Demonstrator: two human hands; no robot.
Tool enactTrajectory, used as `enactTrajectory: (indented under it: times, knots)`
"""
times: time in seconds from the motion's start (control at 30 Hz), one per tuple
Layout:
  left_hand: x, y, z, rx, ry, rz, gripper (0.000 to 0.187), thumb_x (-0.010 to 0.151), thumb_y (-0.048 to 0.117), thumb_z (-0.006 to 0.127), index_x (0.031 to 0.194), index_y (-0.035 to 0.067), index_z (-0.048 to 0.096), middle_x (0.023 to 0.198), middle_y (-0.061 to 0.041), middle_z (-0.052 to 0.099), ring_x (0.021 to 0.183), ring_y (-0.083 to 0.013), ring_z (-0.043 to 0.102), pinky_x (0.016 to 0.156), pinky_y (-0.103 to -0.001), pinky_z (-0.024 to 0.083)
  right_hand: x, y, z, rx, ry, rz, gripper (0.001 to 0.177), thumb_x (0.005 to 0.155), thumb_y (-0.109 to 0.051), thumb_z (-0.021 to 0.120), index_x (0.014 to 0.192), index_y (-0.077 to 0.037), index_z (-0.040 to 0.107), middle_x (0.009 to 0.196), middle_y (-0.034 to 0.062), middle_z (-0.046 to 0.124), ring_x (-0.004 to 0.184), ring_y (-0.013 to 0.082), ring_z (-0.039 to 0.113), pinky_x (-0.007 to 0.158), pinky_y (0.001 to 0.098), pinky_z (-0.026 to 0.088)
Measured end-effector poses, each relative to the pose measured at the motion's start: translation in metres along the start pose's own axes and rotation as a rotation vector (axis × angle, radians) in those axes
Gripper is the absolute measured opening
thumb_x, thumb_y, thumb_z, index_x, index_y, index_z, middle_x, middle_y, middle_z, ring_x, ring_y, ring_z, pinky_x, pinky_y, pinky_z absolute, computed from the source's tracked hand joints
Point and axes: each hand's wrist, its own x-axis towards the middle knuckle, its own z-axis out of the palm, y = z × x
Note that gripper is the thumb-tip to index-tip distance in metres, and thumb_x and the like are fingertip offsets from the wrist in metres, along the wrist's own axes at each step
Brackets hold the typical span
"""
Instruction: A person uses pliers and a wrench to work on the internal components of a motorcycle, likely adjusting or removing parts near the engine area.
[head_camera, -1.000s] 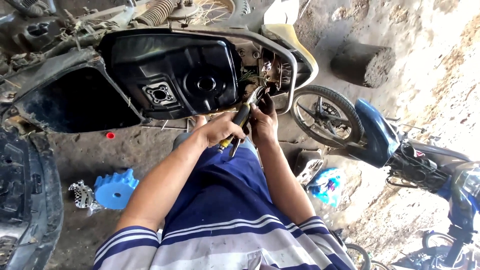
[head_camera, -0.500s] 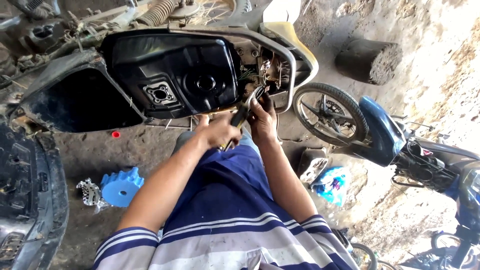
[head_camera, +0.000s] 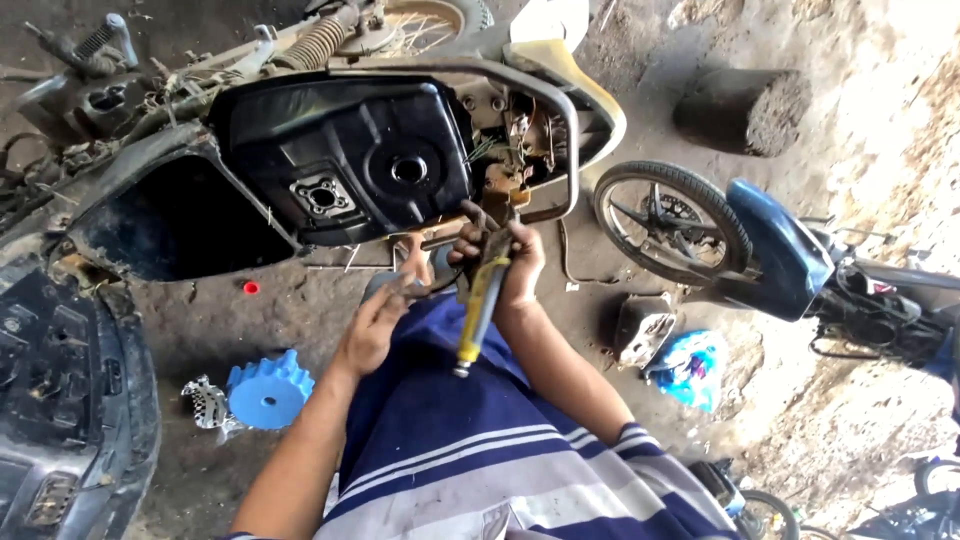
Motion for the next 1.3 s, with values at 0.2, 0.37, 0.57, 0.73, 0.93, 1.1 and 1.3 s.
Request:
enactTrajectory:
  times: [0.2, 0.37, 0.57, 0.73, 0.93, 1.1, 1.3]
  knots:
    - [-0.024, 0.008, 0.025, 0.047, 0.419, -0.395, 0.049, 0.108, 0.043, 0.046, 0.101, -0.001, 0.064, 0.098, -0.030, 0.072, 0.080, -0.0386, 0.074, 0.064, -0.047, 0.064, -0.016, -0.006, 0.018, 0.198, -0.262, -0.014, 0.087, 0.077, -0.049, 0.064, 0.143, 0.005, 0.044, 0.089, 0.0033, 0.046, 0.075, 0.0133, 0.046, 0.083, 0.0343, 0.038]
    - [-0.048, 0.024, 0.053, -0.198, -0.117, -0.448, 0.044, 0.103, 0.025, 0.053, 0.093, -0.012, 0.075, 0.078, -0.030, 0.072, 0.057, -0.0285, 0.065, 0.053, -0.034, 0.054, -0.005, 0.006, 0.006, 0.140, -0.393, -0.133, 0.099, 0.086, -0.067, 0.060, 0.153, 0.001, 0.035, 0.090, 0.0007, 0.041, 0.076, 0.0118, 0.043, 0.086, 0.0342, 0.039]
    - [-0.058, -0.015, 0.005, -0.126, -0.027, -0.419, 0.039, 0.101, 0.023, 0.058, 0.094, -0.012, 0.073, 0.079, -0.023, 0.067, 0.055, -0.0220, 0.059, 0.044, -0.027, 0.042, 0.015, 0.027, 0.021, 0.143, -0.444, -0.144, 0.085, 0.085, -0.050, 0.056, 0.151, 0.000, 0.035, 0.085, -0.0002, 0.038, 0.070, 0.0115, 0.042, 0.081, 0.0352, 0.039]
    - [-0.039, 0.035, 0.007, 1.181, 0.164, 0.255, 0.024, 0.077, 0.030, 0.087, 0.075, 0.013, 0.070, 0.059, 0.000, 0.063, 0.050, -0.0190, 0.064, 0.045, -0.029, 0.049, 0.040, 0.041, 0.021, -0.187, -0.083, -0.305, 0.054, 0.088, -0.029, 0.067, 0.132, -0.002, 0.051, 0.077, 0.0040, 0.049, 0.061, 0.0148, 0.052, 0.066, 0.0347, 0.049]
    - [-0.060, 0.026, 0.026, 0.356, 0.024, -0.265, 0.033, 0.091, 0.034, 0.071, 0.094, 0.002, 0.072, 0.066, -0.015, 0.069, 0.057, -0.0221, 0.067, 0.050, -0.032, 0.053, 0.021, 0.043, 0.023, -0.023, -0.089, -0.133, 0.049, 0.087, -0.029, 0.066, 0.128, -0.005, 0.056, 0.079, 0.0025, 0.050, 0.064, 0.0139, 0.051, 0.071, 0.0337, 0.049]
    - [-0.039, 0.036, 0.032, 0.617, 0.046, -0.448, 0.032, 0.095, 0.024, 0.071, 0.069, 0.004, 0.070, 0.049, -0.011, 0.066, 0.042, -0.0211, 0.064, 0.044, -0.030, 0.049, 0.029, 0.037, 0.013, -0.104, -0.090, -0.180, 0.053, 0.087, -0.027, 0.067, 0.134, -0.004, 0.055, 0.078, 0.0017, 0.050, 0.065, 0.0110, 0.053, 0.072, 0.0315, 0.055]
    - [0.029, 0.058, 0.034, 0.918, -0.164, -0.320, 0.061, 0.076, 0.033, 0.088, 0.120, 0.000, 0.061, 0.111, -0.031, 0.070, 0.111, -0.0521, 0.064, 0.093, -0.055, 0.049, 0.031, 0.032, -0.006, -0.486, 0.262, -0.322, 0.051, 0.081, -0.022, 0.085, 0.117, 0.003, 0.059, 0.075, 0.0092, 0.055, 0.058, 0.0182, 0.059, 0.052, 0.0283, 0.049]
